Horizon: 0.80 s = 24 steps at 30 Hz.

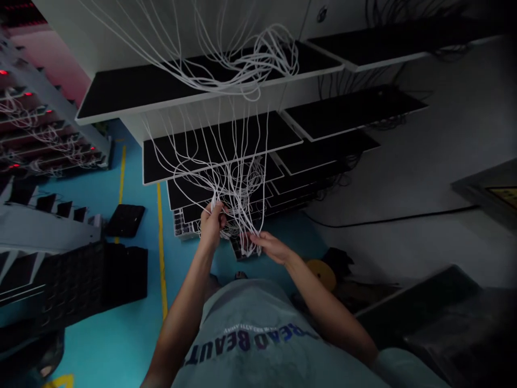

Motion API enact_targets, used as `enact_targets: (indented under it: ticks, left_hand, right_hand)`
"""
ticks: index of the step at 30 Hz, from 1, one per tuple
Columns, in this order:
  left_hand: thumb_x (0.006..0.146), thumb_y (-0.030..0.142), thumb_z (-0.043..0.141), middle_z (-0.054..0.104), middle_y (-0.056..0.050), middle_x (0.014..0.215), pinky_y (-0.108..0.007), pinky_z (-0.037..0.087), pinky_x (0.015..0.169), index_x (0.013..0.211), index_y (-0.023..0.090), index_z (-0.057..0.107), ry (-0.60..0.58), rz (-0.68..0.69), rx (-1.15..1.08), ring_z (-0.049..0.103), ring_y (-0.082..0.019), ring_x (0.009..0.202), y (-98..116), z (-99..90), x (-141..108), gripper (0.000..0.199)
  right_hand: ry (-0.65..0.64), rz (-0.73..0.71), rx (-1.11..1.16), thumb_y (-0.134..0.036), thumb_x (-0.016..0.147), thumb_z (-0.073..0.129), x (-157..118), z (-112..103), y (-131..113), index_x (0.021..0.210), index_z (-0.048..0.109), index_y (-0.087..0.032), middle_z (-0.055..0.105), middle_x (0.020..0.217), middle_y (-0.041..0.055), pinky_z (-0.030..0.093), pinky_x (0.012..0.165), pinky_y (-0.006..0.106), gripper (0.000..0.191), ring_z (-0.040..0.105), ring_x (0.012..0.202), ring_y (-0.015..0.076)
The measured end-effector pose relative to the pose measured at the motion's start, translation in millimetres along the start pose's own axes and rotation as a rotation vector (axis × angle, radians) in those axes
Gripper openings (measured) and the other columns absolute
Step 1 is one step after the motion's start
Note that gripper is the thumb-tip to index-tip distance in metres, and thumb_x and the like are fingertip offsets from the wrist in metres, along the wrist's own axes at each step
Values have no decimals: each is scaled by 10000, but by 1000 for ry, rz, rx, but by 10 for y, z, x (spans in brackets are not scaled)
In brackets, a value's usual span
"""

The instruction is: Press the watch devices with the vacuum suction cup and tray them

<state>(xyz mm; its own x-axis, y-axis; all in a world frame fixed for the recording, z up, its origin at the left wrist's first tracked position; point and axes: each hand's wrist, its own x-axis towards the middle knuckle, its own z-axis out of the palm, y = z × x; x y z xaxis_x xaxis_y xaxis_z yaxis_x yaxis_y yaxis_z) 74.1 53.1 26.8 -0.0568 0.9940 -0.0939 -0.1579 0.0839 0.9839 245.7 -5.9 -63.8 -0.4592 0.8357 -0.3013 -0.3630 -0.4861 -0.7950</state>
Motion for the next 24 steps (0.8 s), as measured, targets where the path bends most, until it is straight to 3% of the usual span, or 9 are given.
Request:
enact_targets:
  ticks: [4, 7, 11, 17, 21, 24]
  left_hand:
    - [764, 550, 756, 541, 20, 652, -206, 199, 379, 746, 172, 582, -112, -99, 9, 360, -39, 411, 83, -36, -206, 416]
    - [723, 544, 791, 532, 27, 611, -196, 202, 372, 744, 158, 596, -88, -138, 9, 341, -30, 401, 57, -52, -318, 433]
    - [723, 501, 812, 546, 35, 608, -184, 168, 355, 767, 152, 606, 68, -68, -14, 303, -18, 384, 142, -163, -432, 408]
    - [803, 416, 777, 609, 12, 684, -169, 178, 374, 862, 142, 663, 74, 14, -29, 366, -23, 422, 389, -330, -565, 303]
    - [802, 455, 769, 685, -22, 787, -178, 176, 378, 926, 165, 670, 90, 15, 16, 445, -47, 458, 241, -327, -519, 331]
    - [752, 497, 791, 725, -60, 842, -200, 226, 391, 883, 157, 670, -7, -55, 148, 499, -73, 469, -38, -260, -436, 384]
  right_hand:
    - [-163, -138, -10, -565, 670, 874, 290, 179, -91, 1055, 731, -197, 738, 1038, 66, 524, 924, 318, 552, 680, 1040, 219]
    - [-174, -188, 98, -560, 637, 892, 565, 336, -180, 1023, 699, -199, 717, 929, 27, 542, 871, 298, 562, 680, 936, 185]
    - [-26, -209, 240, -529, 655, 895, 703, 335, -208, 869, 669, -190, 693, 790, 6, 560, 735, 264, 460, 665, 745, 150]
    - [296, -315, 442, -386, 737, 869, 679, 42, -172, 831, 603, -224, 593, 655, -59, 548, 620, 239, 325, 612, 616, 111]
    - [311, -326, 401, -388, 707, 870, 647, 17, -159, 855, 614, -216, 595, 668, -58, 535, 590, 240, 342, 606, 616, 114]
    - [236, -302, 245, -309, 639, 883, 580, 65, -88, 932, 641, -206, 644, 751, -49, 535, 615, 247, 394, 638, 670, 131]
